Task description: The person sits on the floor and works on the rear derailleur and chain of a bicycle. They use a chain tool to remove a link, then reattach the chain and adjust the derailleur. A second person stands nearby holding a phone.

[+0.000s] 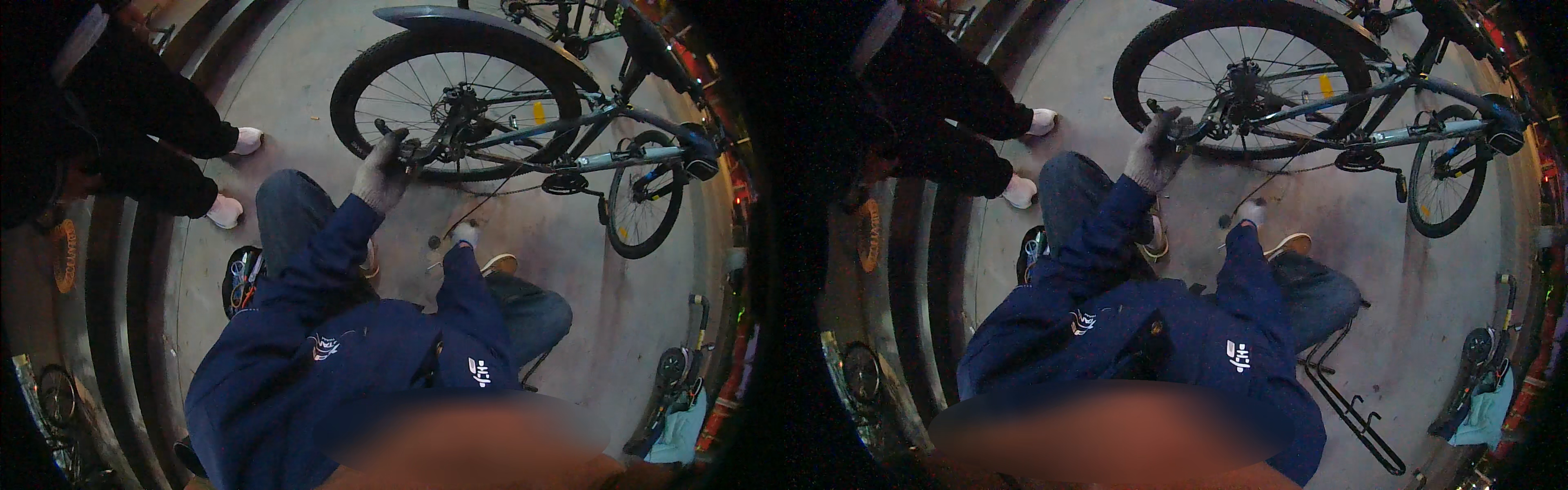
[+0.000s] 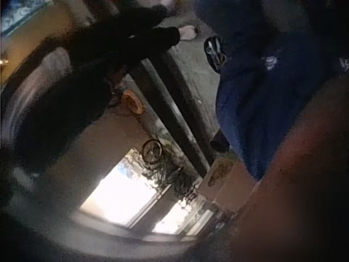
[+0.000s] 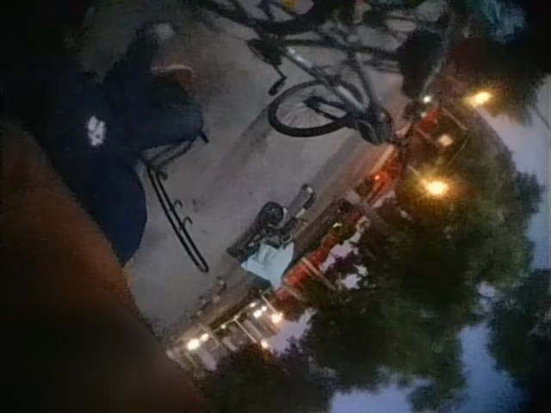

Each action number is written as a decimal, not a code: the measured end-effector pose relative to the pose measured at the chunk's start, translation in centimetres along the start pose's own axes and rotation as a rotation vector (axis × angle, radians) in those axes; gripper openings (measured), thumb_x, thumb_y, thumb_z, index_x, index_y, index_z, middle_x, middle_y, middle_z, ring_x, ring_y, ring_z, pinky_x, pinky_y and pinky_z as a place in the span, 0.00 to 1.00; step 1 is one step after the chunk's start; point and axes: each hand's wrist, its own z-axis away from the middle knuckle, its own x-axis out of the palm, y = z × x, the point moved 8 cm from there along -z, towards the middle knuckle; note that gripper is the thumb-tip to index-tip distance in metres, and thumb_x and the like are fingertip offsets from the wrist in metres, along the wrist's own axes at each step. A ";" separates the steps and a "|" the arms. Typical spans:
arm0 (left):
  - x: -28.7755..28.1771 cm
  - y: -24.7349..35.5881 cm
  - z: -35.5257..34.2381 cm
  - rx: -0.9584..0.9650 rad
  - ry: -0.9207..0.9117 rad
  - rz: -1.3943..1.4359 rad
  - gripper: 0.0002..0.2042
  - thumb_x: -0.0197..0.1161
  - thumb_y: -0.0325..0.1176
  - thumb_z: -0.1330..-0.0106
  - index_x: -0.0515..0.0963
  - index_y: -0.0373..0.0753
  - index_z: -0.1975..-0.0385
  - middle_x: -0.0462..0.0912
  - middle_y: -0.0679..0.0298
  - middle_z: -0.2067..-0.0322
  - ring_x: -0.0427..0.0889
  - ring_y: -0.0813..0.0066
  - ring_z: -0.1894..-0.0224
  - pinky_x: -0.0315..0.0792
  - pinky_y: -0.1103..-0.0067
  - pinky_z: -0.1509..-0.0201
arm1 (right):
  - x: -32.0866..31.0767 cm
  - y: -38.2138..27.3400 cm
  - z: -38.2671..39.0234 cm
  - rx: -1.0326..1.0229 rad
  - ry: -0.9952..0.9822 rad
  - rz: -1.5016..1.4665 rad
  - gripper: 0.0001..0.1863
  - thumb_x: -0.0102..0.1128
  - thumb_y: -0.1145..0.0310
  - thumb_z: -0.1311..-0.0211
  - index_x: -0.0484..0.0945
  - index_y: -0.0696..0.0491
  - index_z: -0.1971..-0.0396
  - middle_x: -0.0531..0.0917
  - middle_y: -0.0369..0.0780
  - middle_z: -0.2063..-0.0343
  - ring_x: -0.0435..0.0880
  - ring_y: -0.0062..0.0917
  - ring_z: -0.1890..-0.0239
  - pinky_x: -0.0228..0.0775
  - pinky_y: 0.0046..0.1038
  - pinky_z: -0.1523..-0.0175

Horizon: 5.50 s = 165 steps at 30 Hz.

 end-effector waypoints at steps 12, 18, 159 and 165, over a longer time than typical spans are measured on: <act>5.3 5.7 0.5 0.217 -0.147 -0.762 0.25 0.65 0.32 0.28 0.71 0.33 0.33 0.85 0.58 0.51 0.85 0.69 0.48 0.79 0.72 0.43 | 3.6 -25.5 22.3 -1.250 -0.962 0.358 0.18 0.76 0.71 0.42 0.85 0.58 0.53 0.89 0.41 0.60 0.86 0.24 0.58 0.79 0.28 0.49; 6.0 5.9 1.2 0.313 -0.202 -0.852 0.23 0.64 0.27 0.29 0.72 0.33 0.34 0.85 0.58 0.49 0.84 0.69 0.47 0.78 0.72 0.40 | 4.5 -26.2 26.0 -1.167 -0.858 0.554 0.18 0.78 0.68 0.48 0.88 0.52 0.56 0.89 0.44 0.62 0.89 0.34 0.60 0.81 0.33 0.52; -12.5 -14.0 -11.2 0.095 0.340 -1.133 0.19 0.71 0.28 0.35 0.78 0.30 0.46 0.87 0.55 0.55 0.86 0.71 0.55 0.80 0.75 0.49 | 14.5 -7.2 -0.9 -0.182 -0.715 0.139 0.22 0.60 0.62 0.25 0.79 0.60 0.39 0.85 0.40 0.48 0.81 0.25 0.53 0.74 0.29 0.46; -12.1 -14.1 -9.8 0.044 0.391 -1.093 0.21 0.72 0.33 0.34 0.77 0.29 0.46 0.87 0.54 0.55 0.86 0.70 0.56 0.81 0.74 0.52 | 13.3 -8.7 1.2 -0.181 -0.822 0.202 0.25 0.62 0.58 0.27 0.77 0.57 0.38 0.84 0.40 0.48 0.81 0.25 0.53 0.76 0.31 0.48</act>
